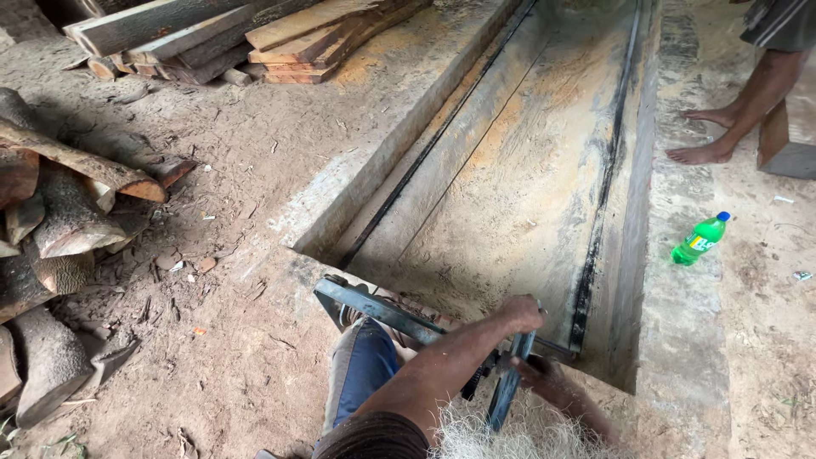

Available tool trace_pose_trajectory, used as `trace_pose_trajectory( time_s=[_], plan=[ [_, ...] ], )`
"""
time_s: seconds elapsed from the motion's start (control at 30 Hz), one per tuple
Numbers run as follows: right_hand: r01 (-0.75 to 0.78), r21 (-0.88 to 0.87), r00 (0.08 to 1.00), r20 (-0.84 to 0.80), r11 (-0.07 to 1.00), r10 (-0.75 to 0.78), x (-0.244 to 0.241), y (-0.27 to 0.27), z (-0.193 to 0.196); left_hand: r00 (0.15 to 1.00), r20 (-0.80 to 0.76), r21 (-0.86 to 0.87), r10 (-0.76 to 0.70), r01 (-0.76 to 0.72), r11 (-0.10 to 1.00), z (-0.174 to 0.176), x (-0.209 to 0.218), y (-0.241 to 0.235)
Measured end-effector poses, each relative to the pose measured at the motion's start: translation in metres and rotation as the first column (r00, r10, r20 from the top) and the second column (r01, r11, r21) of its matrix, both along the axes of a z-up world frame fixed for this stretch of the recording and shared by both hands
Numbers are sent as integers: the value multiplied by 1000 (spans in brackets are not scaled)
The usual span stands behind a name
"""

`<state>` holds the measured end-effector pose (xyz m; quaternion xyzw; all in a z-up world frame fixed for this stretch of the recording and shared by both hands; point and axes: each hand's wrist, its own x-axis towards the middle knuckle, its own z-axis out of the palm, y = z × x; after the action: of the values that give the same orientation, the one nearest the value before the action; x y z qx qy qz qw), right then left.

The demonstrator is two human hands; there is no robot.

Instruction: The person sits on the ground and turns a handwheel to operate a manual sawing machine. The person uses both hands to rotate the wheel, which moves a cutting mechanism along a track.

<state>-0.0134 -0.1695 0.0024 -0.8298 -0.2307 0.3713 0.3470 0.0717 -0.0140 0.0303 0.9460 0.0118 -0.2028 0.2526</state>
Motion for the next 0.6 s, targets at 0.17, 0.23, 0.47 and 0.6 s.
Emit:
trace_pose_trajectory(
  time_s=[0.17,0.23,0.47,0.6],
  plan=[
    [233,250,972,-45,940,-229,8,-33,28,996,13,-81,86,-85,993,8,-33,1],
    [351,205,936,-54,914,-348,11,-45,39,995,85,-56,51,-46,997,10,-43,0],
    [620,275,784,-239,735,-573,13,-35,45,946,325,-33,-6,18,999,15,-88,0],
    [616,293,786,-284,731,-549,5,-19,39,924,381,-47,1,18,999,31,-122,1]
  ],
)
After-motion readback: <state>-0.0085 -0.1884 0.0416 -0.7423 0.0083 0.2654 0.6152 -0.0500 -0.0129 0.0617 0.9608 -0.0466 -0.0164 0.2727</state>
